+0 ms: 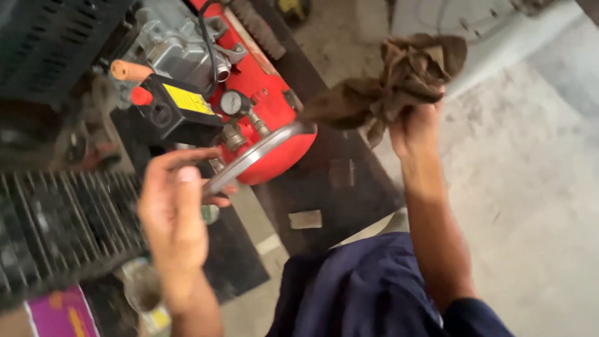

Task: Sanding a metal pipe handle on an air compressor using sandpaper and wiping it clean with a cloth.

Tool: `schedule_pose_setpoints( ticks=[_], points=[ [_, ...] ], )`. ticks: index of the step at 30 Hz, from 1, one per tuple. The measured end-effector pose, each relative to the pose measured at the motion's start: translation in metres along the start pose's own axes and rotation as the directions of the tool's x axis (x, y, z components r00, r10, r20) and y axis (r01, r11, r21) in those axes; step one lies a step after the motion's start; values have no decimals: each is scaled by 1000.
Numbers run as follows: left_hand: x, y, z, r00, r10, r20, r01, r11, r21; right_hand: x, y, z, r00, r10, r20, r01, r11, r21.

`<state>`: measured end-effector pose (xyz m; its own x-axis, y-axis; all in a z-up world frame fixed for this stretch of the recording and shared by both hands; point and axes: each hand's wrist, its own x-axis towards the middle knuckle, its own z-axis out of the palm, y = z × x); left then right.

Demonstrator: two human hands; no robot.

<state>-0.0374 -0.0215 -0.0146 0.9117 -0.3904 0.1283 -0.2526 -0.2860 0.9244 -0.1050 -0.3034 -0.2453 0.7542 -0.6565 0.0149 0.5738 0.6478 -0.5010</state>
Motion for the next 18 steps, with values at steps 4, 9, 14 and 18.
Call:
schedule_pose_setpoints(
  ticks=[4,9,14,18],
  points=[
    [-3,8,24,987,-40,-153,54,995,89,41,-46,-59,996,74,-39,-78,993,-93],
    [8,21,43,914,-106,-393,185,968,170,72,-45,-95,905,398,-153,-411,909,-64],
    [16,21,53,901,-31,-433,163,948,272,68,1,-108,786,614,-71,-593,716,-369],
    [18,24,62,883,9,-469,180,917,356,61,21,-71,751,659,47,-574,686,-446]
  ],
)
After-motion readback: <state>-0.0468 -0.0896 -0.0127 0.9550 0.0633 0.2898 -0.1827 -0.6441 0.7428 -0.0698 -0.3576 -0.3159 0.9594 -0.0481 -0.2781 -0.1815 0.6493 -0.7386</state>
